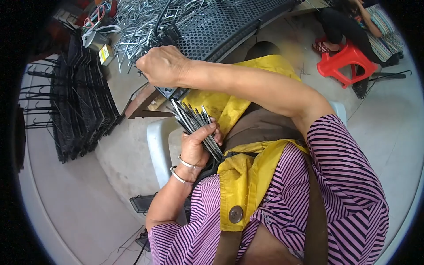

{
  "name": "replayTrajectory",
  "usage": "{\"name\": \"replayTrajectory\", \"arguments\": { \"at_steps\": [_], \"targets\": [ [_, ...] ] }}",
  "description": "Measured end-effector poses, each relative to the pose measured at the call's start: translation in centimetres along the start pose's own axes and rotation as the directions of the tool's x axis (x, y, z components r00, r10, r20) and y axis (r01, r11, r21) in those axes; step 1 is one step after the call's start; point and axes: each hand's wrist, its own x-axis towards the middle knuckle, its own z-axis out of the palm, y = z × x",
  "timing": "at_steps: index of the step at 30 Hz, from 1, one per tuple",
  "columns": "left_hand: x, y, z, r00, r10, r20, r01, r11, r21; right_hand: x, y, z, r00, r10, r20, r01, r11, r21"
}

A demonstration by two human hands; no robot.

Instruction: Inserting thin metal rods into a perforated sheet as part of an assembly process.

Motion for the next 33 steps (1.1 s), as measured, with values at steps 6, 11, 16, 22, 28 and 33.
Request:
{"name": "replayTrajectory", "arguments": {
  "at_steps": [6,11,16,22,28,33],
  "targets": [
    [0.1,-0.1,-0.1,1.000,0.017,-0.010,-0.017,0.999,-0.040,0.3,-0.3,0.2,0.999,-0.025,-0.048,0.025,1.000,-0.004],
    [0.0,0.1,0.1,0.999,0.023,-0.023,-0.025,0.998,-0.062,0.2,0.8,0.4,0.985,-0.113,-0.131,0.118,0.993,0.032],
    [0.0,0.0,0.1,0.999,0.031,-0.027,-0.033,0.997,-0.073,-2.1,1.9,0.2,0.980,-0.154,-0.126,0.163,0.984,0.068],
    [0.1,0.1,0.2,1.000,0.013,-0.024,-0.014,0.998,-0.058,-3.9,1.8,-0.5,0.995,-0.085,-0.057,0.088,0.994,0.071],
    [0.2,0.0,0.1,1.000,0.018,-0.010,-0.018,1.000,-0.018,-6.7,0.1,-3.0,0.897,0.232,0.376,-0.409,0.756,0.510],
    [0.1,0.0,0.5,0.999,0.049,0.002,-0.049,0.997,0.064,-7.7,0.0,-3.0,0.902,0.165,0.399,-0.418,0.567,0.710]
  ]
}}
